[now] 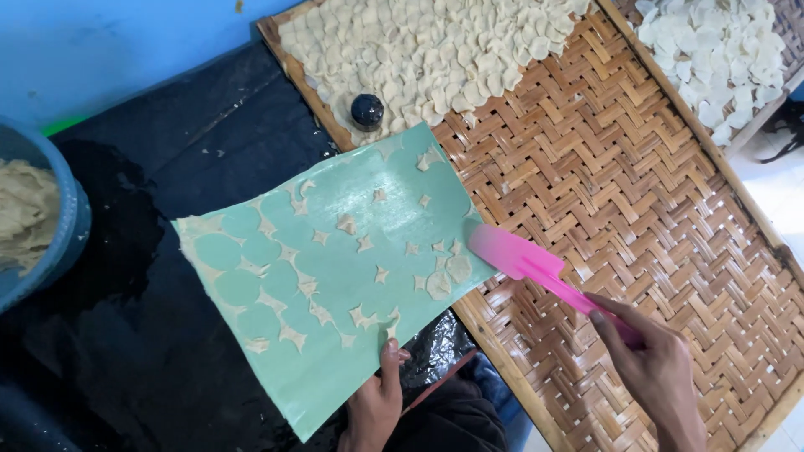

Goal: Flattening and shaping dough using a rolling pin and a scraper on a plastic mat to prepare crackers.

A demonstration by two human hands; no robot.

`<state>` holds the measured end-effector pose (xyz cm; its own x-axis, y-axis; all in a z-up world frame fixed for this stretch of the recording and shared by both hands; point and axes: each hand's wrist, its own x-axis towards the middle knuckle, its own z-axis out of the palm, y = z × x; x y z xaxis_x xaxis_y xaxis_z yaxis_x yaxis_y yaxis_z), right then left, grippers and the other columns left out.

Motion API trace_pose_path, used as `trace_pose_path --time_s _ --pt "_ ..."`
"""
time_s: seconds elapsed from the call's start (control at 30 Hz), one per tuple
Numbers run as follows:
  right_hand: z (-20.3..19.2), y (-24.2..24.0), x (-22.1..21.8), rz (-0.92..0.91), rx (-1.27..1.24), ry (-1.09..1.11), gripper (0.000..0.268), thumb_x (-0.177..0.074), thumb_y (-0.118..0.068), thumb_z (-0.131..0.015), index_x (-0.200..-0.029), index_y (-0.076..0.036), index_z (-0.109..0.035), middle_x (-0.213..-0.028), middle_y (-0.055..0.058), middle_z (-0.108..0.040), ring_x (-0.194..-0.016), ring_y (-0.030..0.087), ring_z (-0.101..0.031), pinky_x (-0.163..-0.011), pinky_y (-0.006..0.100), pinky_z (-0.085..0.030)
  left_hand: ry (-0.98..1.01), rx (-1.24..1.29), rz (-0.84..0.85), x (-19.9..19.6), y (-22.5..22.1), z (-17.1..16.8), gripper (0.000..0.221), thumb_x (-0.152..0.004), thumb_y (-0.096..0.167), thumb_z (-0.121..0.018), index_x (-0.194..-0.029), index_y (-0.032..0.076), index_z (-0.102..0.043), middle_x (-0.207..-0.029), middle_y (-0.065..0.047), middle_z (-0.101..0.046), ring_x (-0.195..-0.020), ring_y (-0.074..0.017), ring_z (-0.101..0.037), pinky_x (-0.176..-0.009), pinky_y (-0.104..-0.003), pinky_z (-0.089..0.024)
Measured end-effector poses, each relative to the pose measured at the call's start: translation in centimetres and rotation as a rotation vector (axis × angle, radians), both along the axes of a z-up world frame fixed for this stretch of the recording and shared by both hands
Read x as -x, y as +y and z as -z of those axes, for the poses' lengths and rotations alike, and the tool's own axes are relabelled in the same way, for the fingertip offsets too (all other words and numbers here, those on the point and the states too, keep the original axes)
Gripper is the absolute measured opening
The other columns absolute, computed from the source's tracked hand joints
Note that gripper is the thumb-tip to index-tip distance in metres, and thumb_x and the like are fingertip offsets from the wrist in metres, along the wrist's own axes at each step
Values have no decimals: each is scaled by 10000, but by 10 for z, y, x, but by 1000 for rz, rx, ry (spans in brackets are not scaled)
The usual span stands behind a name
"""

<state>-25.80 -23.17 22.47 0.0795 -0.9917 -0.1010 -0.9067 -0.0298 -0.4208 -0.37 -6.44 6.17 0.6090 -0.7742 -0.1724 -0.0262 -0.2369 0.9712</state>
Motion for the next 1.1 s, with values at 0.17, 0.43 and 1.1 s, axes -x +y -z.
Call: trace_pose_path --time_s 0.17,0.43,1.1 --pt "16 5 18 -7 43 18 352 -921 -235 -727 -1269 -195 -769 -713 92 -688 -536 136 -623 -540 331 -524 -2 -38 -8 0 -1 -5 331 -1008 239 -571 -855 -4 -737 -739 -56 -769 -681 -171 -738 -635 -317 -574" --pt "46 -6 32 -137 35 -60 331 -873 -216 -755 -1198 -161 -780 -719 62 -769 -538 84 -629 -534 293 -517 -1 -12 -9 4 0 1 346 -1018 239 -557 -863 -15 -733 -747 -60 -772 -689 -170 -743 -646 -310 -577" --pt "107 -54 67 18 -341 -696 294 -1022 -232 -635 -1132 3 -772 -594 15 -520 -514 95 -397 -459 284 -279 55 -6 -21 3 -3 -1 298 -1010 200 -566 -894 -35 -708 -749 -70 -762 -679 -163 -739 -627 -294 -589"
